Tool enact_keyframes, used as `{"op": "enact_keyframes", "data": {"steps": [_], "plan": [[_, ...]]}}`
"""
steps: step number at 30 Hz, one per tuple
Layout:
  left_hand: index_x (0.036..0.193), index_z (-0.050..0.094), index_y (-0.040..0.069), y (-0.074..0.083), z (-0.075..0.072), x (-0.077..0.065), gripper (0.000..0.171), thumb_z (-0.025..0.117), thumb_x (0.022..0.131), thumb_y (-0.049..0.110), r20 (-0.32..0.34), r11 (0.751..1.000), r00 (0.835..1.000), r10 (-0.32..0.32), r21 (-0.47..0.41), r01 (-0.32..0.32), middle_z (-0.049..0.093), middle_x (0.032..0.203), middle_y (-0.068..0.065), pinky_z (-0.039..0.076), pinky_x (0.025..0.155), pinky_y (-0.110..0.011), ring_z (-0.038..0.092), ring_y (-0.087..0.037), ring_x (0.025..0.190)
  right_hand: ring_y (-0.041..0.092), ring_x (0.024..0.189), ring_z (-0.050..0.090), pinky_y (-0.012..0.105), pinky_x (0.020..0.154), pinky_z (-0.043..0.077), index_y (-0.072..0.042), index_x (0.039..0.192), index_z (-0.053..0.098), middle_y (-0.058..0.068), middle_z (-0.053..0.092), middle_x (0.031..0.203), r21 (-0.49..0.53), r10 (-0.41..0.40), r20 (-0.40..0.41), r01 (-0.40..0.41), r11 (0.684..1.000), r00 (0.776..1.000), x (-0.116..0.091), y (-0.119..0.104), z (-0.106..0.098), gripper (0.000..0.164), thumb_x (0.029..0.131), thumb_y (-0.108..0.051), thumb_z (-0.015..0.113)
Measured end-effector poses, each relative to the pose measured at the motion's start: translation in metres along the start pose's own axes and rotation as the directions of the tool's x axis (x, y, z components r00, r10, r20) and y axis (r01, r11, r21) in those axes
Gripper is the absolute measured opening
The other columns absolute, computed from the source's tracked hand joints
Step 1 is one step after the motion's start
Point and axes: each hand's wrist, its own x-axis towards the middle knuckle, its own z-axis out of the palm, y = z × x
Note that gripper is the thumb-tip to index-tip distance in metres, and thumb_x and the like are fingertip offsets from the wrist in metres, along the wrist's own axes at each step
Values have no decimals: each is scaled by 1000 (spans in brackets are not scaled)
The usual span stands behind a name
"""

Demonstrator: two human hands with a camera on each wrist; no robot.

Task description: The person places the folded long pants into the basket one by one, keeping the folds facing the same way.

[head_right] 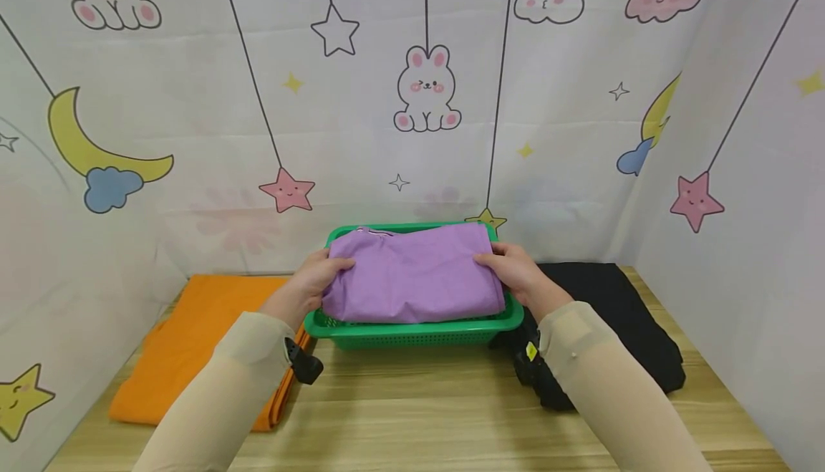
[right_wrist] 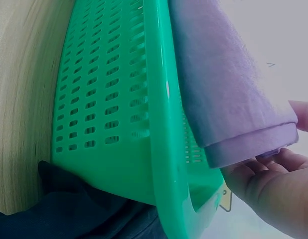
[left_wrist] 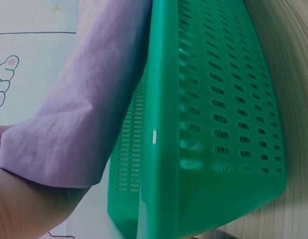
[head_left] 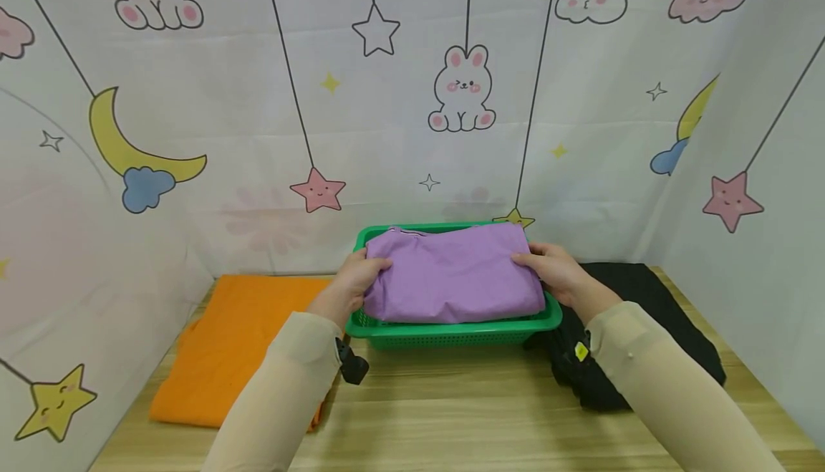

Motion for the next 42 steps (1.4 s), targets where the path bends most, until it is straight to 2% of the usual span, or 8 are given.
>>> {"op": "enact_keyframes", "data": {"steps": [22,42], "plan": [[150,22,6,-3,3,7,66,54,93,13,2,999,1000,-17,42,17,35,147,-17,31,111,-48,39,-32,130,37,134,36,49,108,35,-1,150,16,22,25,152,-50,9,23,-7,999,1000,8,0,4,66,99,-27,47],[150,19,5,-5,3,6,69,54,91,12,16,997,1000,-22,72,21,32,149,-18,29,111,-50,37,-34,131,38,133,37,50,106,37,-1,151,14,23,25,151,-58,19,34,-17,998,999,10,4,5,66,99,-27,46]]}}
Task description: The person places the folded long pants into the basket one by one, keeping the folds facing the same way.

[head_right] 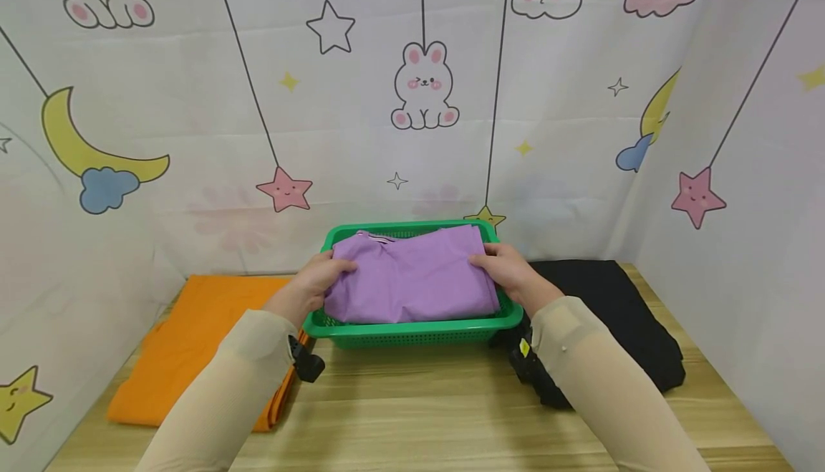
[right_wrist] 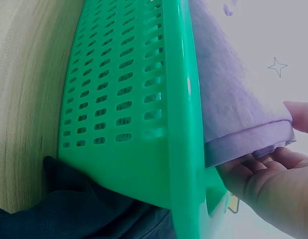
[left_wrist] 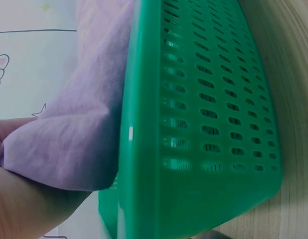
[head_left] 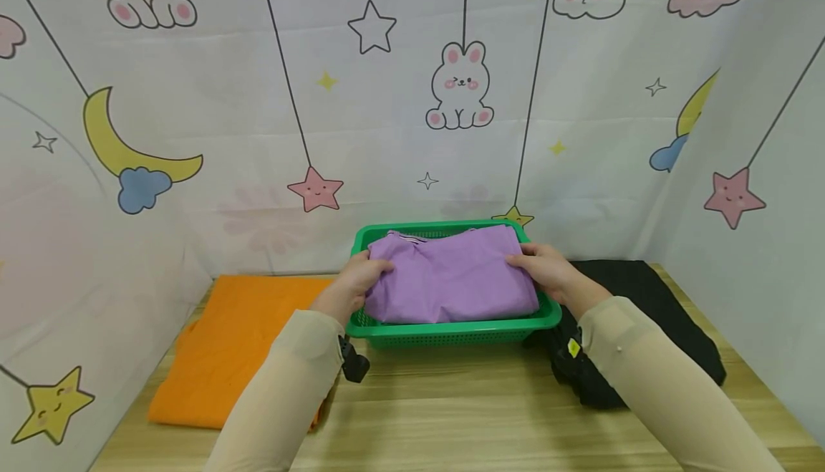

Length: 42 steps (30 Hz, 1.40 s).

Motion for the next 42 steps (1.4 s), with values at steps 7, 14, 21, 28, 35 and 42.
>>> {"op": "enact_keyframes", "data": {"steps": [7,14,21,28,35,42], "plan": [[150,19,5,0,1,1,70,54,90,12,-6,1000,1000,-3,4,3,32,148,-18,29,112,-50,37,-34,131,38,132,38,50,105,38,-1,150,17,23,27,151,3,0,-7,0,1000,1000,1,1,0,64,99,-26,47],[150,18,4,-2,2,3,71,55,89,10,-14,1000,1000,-9,8,9,30,149,-19,26,113,-50,34,-34,132,38,134,36,50,107,36,0,150,15,23,25,151,10,4,0,-4,1000,1000,2,1,1,64,100,-25,46],[151,16,4,-2,3,2,73,54,89,9,-15,1000,1000,-13,22,13,27,150,-19,23,114,-51,31,-35,134,38,134,35,50,107,36,-1,151,13,23,24,152,10,11,3,-11,1000,1000,3,2,2,64,100,-25,44],[151,15,2,-4,4,2,74,54,88,7,-11,1000,1000,-18,25,18,27,150,-20,25,113,-52,33,-36,132,38,134,36,50,107,36,-1,151,13,22,25,152,0,30,2,-30,1000,1000,3,4,4,63,100,-25,43],[151,13,3,-6,4,3,78,55,86,7,-10,1000,1000,-6,27,7,26,151,-20,24,113,-51,33,-35,131,38,135,35,50,108,35,0,150,13,23,24,152,2,15,9,-15,1000,1000,3,5,4,62,101,-23,43],[151,12,1,-6,5,1,78,55,86,7,-12,999,1000,-6,38,7,24,152,-21,23,114,-52,32,-36,132,38,136,33,50,108,34,0,151,12,23,23,153,-2,20,14,-20,1000,1000,1,5,5,63,101,-23,42]]}}
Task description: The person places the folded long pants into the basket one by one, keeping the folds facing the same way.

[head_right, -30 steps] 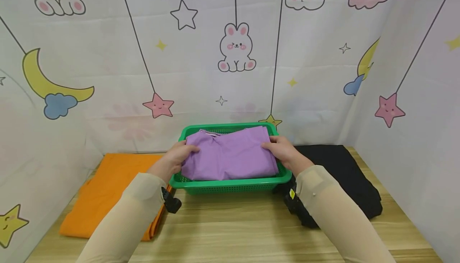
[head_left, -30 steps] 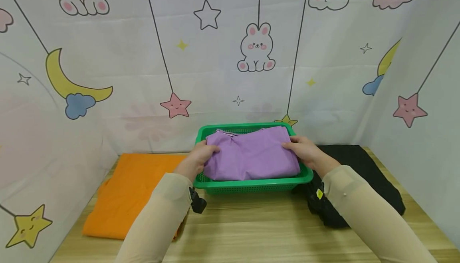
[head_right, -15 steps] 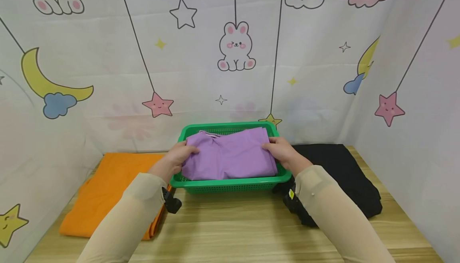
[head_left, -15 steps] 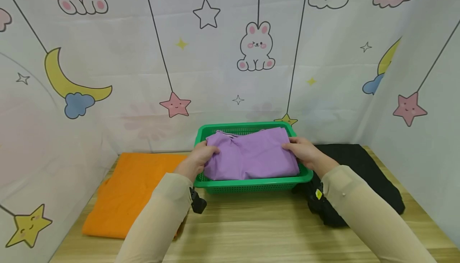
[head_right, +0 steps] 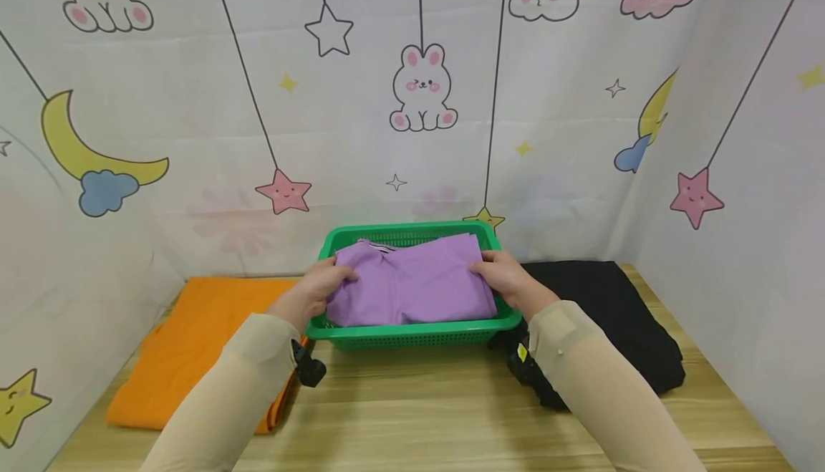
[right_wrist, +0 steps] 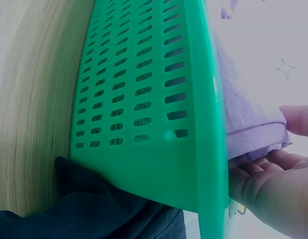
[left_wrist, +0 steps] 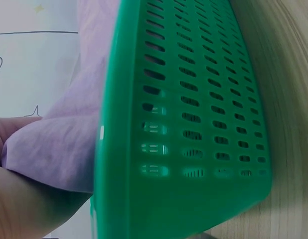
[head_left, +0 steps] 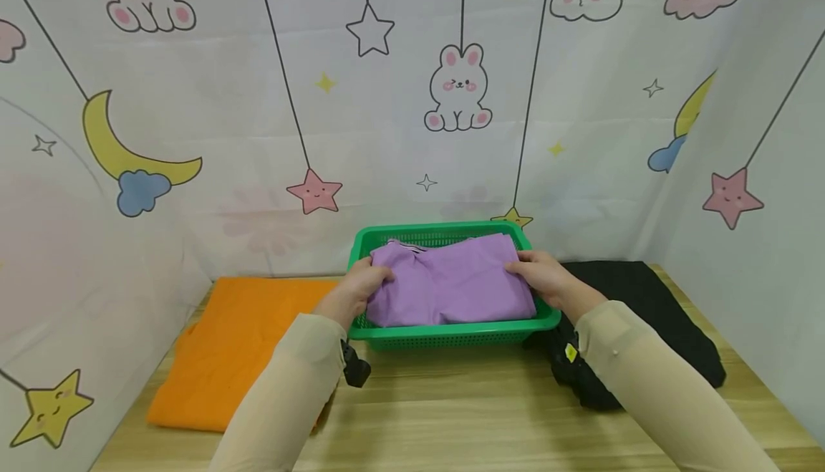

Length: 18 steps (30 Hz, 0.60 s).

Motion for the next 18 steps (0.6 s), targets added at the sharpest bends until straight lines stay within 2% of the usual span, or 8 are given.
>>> {"op": "enact_keyframes", "data": {"steps": [7,18], "plan": [[150,15,0,-1,1,1,76,55,86,7,2,1000,1000,4,5,-4,28,149,-22,26,113,-51,35,-36,129,39,136,33,51,108,34,1,151,11,24,22,153,-1,3,4,-3,1000,1000,1,1,1,63,101,-23,42],[151,12,0,-1,3,2,80,55,83,6,9,1000,1000,-13,8,13,26,150,-22,25,113,-49,33,-35,130,38,134,36,50,107,36,0,151,13,23,25,151,2,17,-3,-17,1000,1000,4,3,2,62,101,-23,42]]}}
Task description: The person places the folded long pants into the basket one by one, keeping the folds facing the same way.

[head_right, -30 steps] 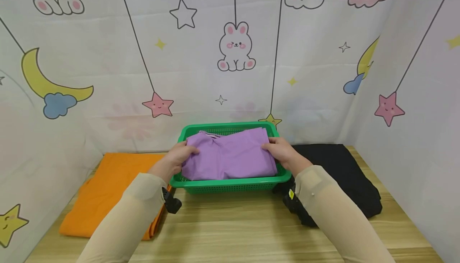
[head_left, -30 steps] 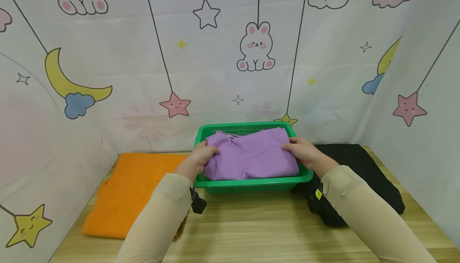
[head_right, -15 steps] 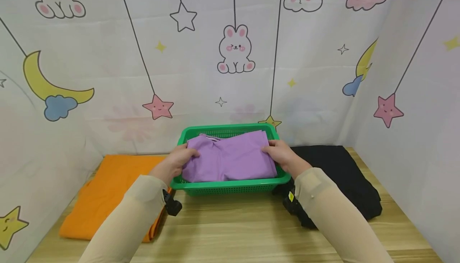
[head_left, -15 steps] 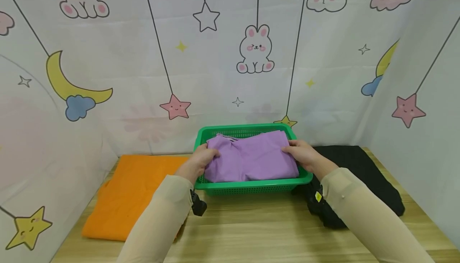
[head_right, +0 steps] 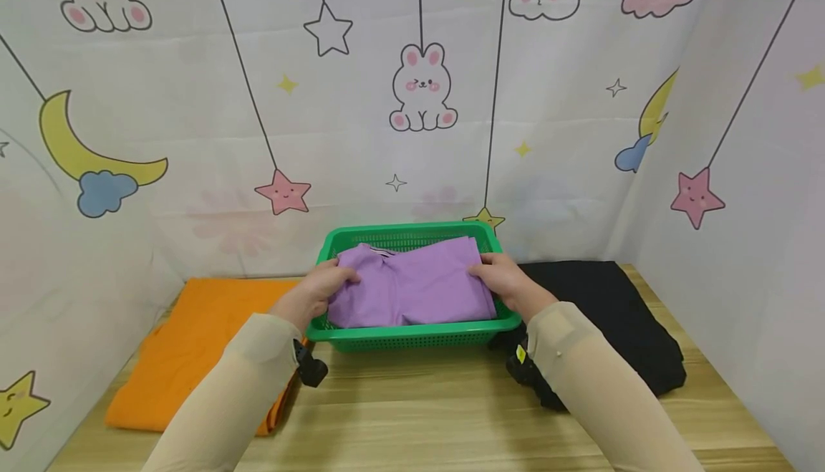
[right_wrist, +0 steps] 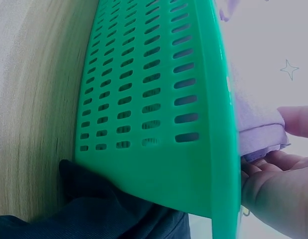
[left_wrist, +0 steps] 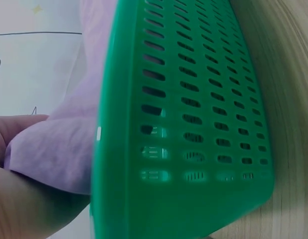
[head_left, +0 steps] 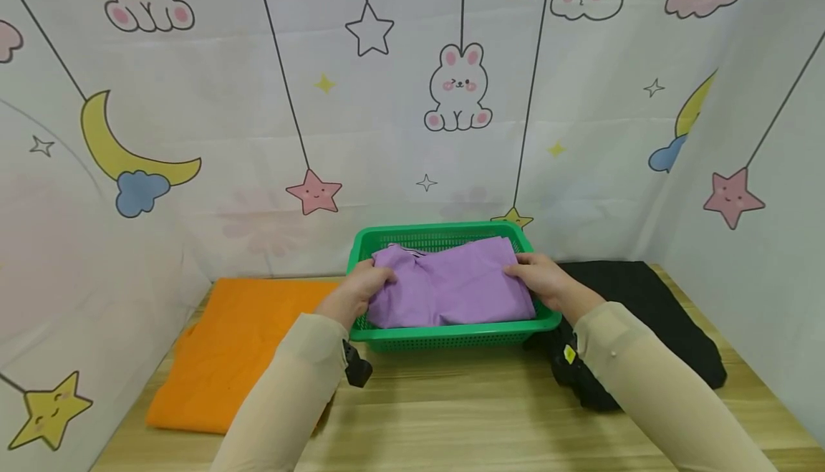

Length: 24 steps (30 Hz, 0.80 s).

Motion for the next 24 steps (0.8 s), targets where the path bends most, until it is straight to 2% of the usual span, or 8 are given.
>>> {"op": "enact_keyframes", "data": {"steps": [6,13,19,24], "plan": [[151,13,0,0,2,0,79,55,84,7,4,1000,1000,-11,17,11,26,151,-20,24,114,-50,33,-34,130,38,132,39,50,105,39,0,150,15,24,27,150,-7,3,-2,-3,1000,1000,1,1,1,61,101,-23,43],[144,30,-1,0,4,3,59,51,94,22,22,998,998,-60,-10,60,34,147,-15,28,112,-48,38,-31,127,38,132,39,50,106,38,1,150,16,24,28,150,-2,20,-12,-20,1000,1000,2,3,3,60,101,-21,43],[144,33,1,0,5,5,57,50,95,25,37,996,996,-80,-33,82,32,149,-14,29,112,-47,39,-30,128,38,133,37,51,106,36,0,150,15,24,26,151,-3,25,-9,-25,1000,1000,3,4,4,61,100,-22,43],[141,37,1,-1,5,8,53,48,95,25,32,996,996,-83,-28,84,39,143,-13,35,108,-44,44,-26,117,38,132,38,51,106,37,0,150,16,24,27,150,-13,28,-11,-28,1000,1000,5,4,4,61,100,-22,43]]}}
